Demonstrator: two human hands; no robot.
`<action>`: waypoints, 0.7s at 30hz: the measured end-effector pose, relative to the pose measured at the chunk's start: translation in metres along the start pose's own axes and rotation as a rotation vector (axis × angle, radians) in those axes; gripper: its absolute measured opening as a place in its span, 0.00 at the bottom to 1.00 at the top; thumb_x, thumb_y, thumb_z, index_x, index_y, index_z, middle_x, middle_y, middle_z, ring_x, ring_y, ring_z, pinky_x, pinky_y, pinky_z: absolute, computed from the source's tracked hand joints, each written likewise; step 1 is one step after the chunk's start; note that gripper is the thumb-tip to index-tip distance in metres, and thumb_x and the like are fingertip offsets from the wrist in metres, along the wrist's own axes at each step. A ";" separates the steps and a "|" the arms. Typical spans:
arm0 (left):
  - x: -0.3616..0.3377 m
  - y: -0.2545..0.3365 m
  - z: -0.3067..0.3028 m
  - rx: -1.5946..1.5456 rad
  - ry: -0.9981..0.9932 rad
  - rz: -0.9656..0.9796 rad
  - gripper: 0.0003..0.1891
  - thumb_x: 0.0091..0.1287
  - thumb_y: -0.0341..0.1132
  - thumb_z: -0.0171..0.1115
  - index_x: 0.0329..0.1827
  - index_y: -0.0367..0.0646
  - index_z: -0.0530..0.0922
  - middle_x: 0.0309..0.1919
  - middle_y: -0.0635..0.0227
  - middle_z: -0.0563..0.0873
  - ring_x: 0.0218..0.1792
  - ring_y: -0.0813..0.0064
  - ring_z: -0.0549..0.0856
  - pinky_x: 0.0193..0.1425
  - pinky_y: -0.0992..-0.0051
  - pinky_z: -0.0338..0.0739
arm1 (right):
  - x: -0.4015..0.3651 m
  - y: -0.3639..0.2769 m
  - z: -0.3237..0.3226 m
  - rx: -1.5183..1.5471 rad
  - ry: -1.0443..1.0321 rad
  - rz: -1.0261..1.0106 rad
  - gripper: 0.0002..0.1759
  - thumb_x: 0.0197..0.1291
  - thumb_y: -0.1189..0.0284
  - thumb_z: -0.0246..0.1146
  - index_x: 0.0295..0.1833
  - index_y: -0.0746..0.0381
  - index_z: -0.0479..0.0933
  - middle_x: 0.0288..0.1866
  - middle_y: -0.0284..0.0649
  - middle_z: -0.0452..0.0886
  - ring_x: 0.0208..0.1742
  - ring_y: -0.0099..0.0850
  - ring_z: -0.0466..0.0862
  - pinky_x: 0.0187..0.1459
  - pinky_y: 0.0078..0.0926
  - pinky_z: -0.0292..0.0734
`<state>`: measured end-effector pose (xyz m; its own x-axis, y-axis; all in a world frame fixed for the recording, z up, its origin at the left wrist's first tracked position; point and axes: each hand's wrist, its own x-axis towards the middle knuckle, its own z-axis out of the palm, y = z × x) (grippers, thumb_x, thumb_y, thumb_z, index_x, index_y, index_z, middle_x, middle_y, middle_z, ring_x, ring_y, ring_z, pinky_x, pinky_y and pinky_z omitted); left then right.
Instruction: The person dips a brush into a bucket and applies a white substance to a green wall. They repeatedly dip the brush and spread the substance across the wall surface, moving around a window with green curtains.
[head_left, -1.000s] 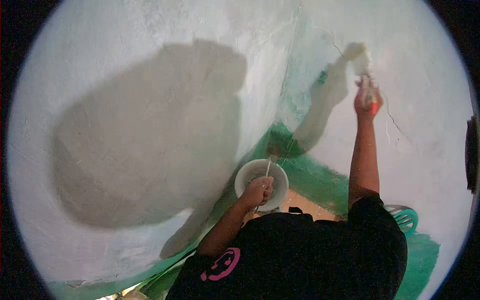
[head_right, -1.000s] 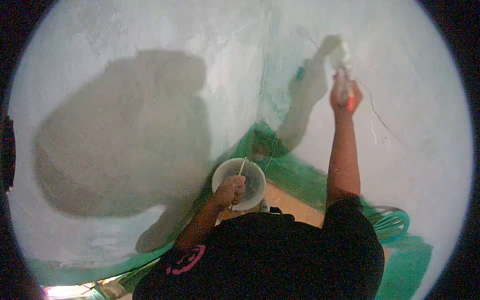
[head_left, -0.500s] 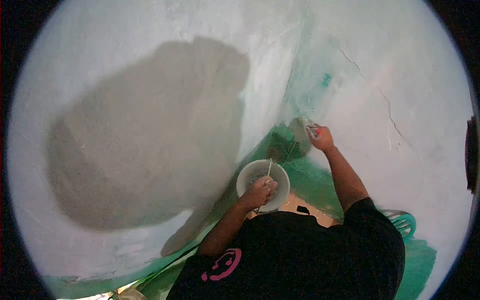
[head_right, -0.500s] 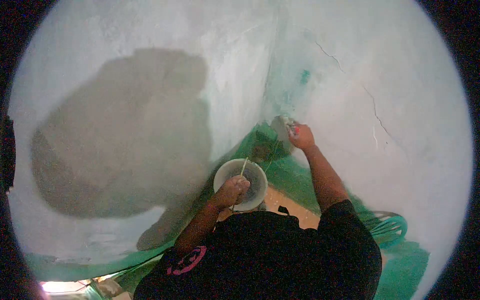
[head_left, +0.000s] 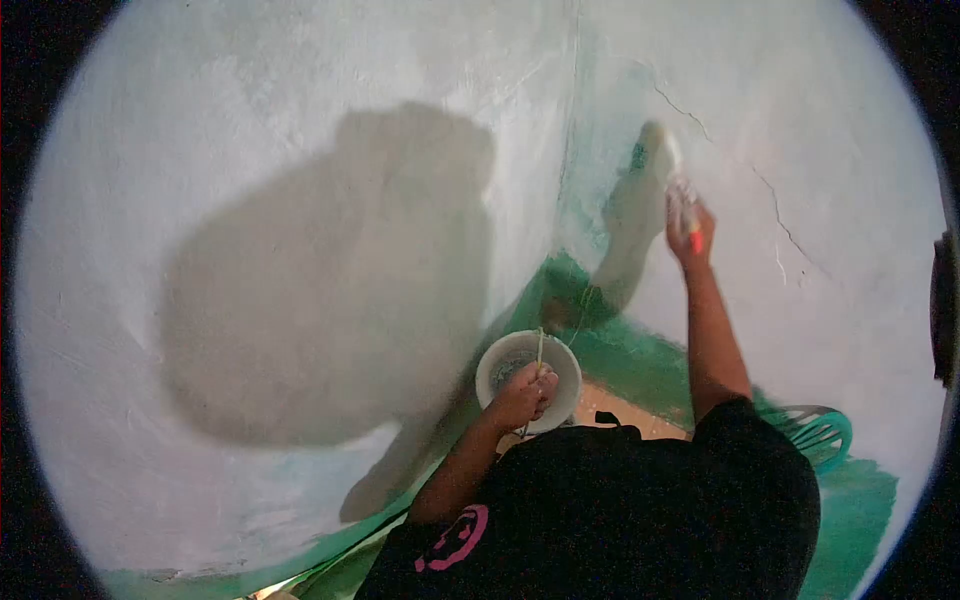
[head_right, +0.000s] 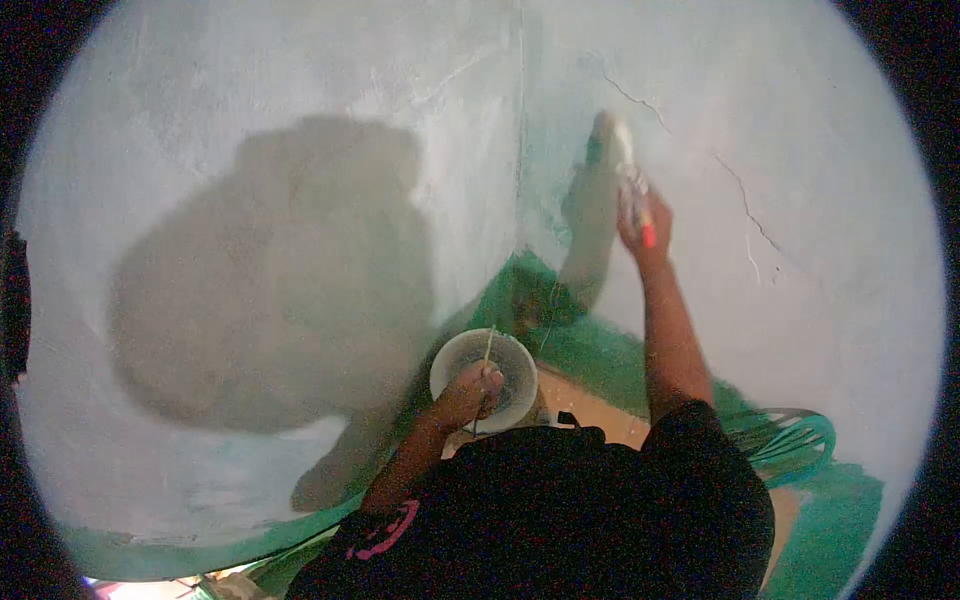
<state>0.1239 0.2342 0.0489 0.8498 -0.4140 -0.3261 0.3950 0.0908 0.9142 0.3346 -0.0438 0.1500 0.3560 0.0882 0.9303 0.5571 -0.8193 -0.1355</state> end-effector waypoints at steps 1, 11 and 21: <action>-0.001 0.001 0.002 -0.010 0.001 0.004 0.10 0.65 0.44 0.49 0.39 0.49 0.65 0.23 0.77 0.68 0.19 0.84 0.65 0.20 0.82 0.60 | -0.021 -0.003 0.008 0.065 -0.010 -0.066 0.13 0.51 0.75 0.57 0.44 0.66 0.75 0.36 0.50 0.79 0.36 0.42 0.81 0.38 0.31 0.76; -0.010 0.006 0.008 -0.109 0.032 -0.019 0.09 0.66 0.42 0.49 0.34 0.48 0.65 0.16 0.80 0.63 0.15 0.88 0.60 0.16 0.84 0.53 | -0.088 0.014 0.045 0.444 -0.399 0.491 0.11 0.55 0.72 0.57 0.43 0.65 0.76 0.35 0.45 0.80 0.40 0.32 0.80 0.45 0.26 0.72; 0.025 -0.019 -0.004 -0.174 0.053 -0.082 0.09 0.65 0.43 0.50 0.36 0.48 0.68 0.15 0.80 0.62 0.12 0.85 0.59 0.15 0.80 0.53 | -0.045 0.008 0.023 0.109 -0.092 0.189 0.13 0.54 0.74 0.56 0.46 0.65 0.74 0.45 0.50 0.77 0.47 0.43 0.78 0.49 0.33 0.72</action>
<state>0.1390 0.2259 0.0228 0.8277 -0.3788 -0.4141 0.5141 0.2162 0.8300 0.3405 -0.0417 0.0991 0.5258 -0.0055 0.8506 0.5498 -0.7608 -0.3448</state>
